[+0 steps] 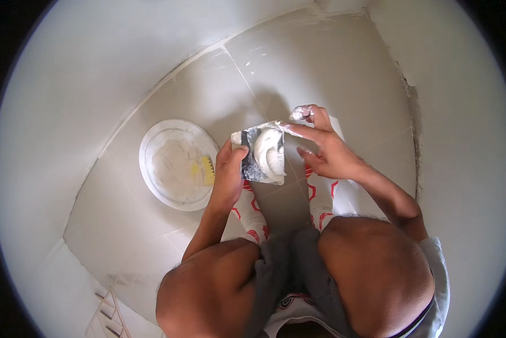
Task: Applying plaster or grout to a wall corner using a putty knife and hands.
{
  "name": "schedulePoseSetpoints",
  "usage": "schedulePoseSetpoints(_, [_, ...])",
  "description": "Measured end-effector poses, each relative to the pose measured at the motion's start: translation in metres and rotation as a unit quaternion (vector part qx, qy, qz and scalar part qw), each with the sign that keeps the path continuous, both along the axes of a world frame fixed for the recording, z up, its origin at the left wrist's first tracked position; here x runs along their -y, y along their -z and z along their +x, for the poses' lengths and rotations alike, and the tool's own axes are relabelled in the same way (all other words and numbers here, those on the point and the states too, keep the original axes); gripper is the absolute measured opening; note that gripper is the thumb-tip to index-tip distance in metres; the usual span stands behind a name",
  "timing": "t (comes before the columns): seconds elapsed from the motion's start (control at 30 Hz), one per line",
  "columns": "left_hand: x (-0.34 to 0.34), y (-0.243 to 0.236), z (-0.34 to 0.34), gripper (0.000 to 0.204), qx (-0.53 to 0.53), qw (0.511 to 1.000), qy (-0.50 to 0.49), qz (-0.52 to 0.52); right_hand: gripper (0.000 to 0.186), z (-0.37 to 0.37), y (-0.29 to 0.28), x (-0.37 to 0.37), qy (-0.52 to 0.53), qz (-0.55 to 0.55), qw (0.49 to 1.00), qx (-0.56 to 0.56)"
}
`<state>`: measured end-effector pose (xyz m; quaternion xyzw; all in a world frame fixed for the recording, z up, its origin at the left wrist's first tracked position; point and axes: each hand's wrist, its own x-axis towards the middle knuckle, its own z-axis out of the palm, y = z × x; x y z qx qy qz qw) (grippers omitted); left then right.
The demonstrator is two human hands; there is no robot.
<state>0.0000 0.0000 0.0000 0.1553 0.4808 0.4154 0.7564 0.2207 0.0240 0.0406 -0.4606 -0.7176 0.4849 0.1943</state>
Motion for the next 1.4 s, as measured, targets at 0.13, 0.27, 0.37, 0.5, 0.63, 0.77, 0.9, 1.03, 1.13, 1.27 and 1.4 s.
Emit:
schedulePoseSetpoints(0.13, [-0.006,-0.011,-0.025,0.024,-0.053,0.998,0.019,0.021,0.054,-0.025,0.012,0.004,0.007,0.044,0.999,0.000])
schedulePoseSetpoints(0.27, [-0.002,-0.017,-0.026,0.025,-0.073,0.997,0.030,0.011,0.054,-0.030,0.008,0.004,0.032,0.055,0.998,0.001])
schedulePoseSetpoints(0.37, [0.002,-0.015,-0.023,0.027,-0.092,0.996,0.012,0.016,0.051,-0.028,0.010,0.004,0.011,0.079,0.997,0.006])
schedulePoseSetpoints(0.5, [0.003,-0.006,-0.030,0.028,-0.098,0.995,0.024,0.012,0.050,-0.033,0.026,0.002,0.003,0.112,0.994,-0.001])
schedulePoseSetpoints(0.63, [-0.002,-0.017,-0.030,0.028,-0.043,0.999,0.012,-0.005,0.048,-0.036,0.024,-0.007,-0.005,0.118,0.992,-0.032])
schedulePoseSetpoints(0.77, [-0.005,-0.022,-0.026,0.029,-0.038,0.999,0.009,-0.017,0.041,-0.025,0.019,-0.012,0.000,-0.023,0.989,-0.144])
schedulePoseSetpoints(0.9, [0.001,-0.008,-0.031,0.034,0.006,0.999,-0.044,-0.004,0.041,0.015,0.045,-0.029,0.034,-0.039,0.975,-0.216])
schedulePoseSetpoints(1.03, [0.014,-0.006,-0.035,0.034,0.024,0.997,-0.068,-0.023,0.055,0.092,0.075,-0.092,0.194,0.106,0.963,0.155])
schedulePoseSetpoints(1.13, [0.016,-0.001,-0.033,0.033,0.038,0.997,-0.054,-0.032,0.063,0.141,0.085,-0.149,0.186,0.182,0.828,0.496])
schedulePoseSetpoints(1.27, [0.015,0.006,-0.030,0.034,0.042,0.995,-0.057,-0.065,0.063,0.166,0.096,-0.187,0.127,0.163,0.775,0.598])
schedulePoseSetpoints(1.4, [0.016,0.009,-0.031,0.038,0.041,0.994,-0.065,-0.075,0.064,0.165,0.107,-0.205,0.116,0.140,0.752,0.634])
